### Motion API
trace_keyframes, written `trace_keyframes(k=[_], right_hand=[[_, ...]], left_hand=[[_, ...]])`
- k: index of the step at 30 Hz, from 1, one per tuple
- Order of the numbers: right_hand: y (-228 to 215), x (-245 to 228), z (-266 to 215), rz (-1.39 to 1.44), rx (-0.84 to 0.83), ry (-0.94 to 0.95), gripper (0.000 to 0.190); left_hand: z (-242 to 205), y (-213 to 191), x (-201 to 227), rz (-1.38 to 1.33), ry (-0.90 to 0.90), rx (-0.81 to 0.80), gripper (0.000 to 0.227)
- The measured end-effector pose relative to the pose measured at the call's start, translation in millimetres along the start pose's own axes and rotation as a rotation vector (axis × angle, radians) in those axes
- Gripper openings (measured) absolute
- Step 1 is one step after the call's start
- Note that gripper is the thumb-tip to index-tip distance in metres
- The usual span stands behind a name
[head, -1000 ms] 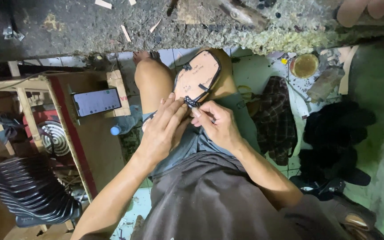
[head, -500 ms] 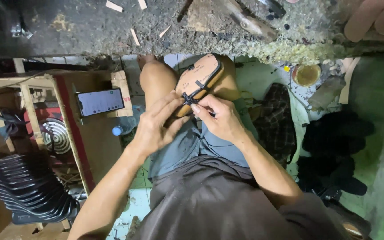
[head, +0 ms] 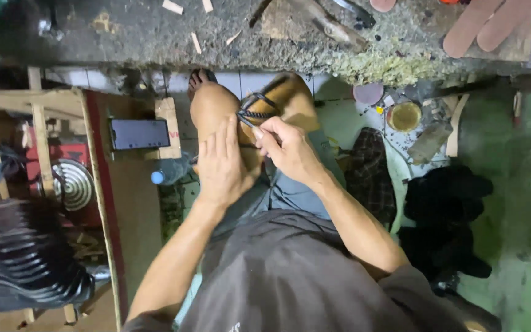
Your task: Assembling sandals by attaching straps to soles and hammering them into place.
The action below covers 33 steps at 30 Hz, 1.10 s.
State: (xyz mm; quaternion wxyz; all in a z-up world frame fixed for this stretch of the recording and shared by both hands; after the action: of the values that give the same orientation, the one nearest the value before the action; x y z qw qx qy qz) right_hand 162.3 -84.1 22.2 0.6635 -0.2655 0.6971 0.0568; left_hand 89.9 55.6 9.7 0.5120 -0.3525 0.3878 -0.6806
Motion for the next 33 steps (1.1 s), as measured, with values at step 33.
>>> trace_keyframes(k=[33], right_hand=[[-15,2,-104,0.672,-0.109,0.516,0.037]], left_hand=[[32,-27,-35,-0.839,-0.276,-0.559,0.117]])
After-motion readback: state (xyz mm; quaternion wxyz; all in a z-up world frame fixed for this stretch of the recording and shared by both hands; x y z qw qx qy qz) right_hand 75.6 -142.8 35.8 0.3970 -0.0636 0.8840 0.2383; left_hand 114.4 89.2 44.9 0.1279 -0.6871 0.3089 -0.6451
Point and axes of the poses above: each hand's wrist, its own z-axis towards the middle knuckle, its own y-axis out of the palm, x = y × z, the point moved 3 cm from there along z, towards the middle knuckle, and after that the axes turned 6 degrees about y, right-handed, at the moved point
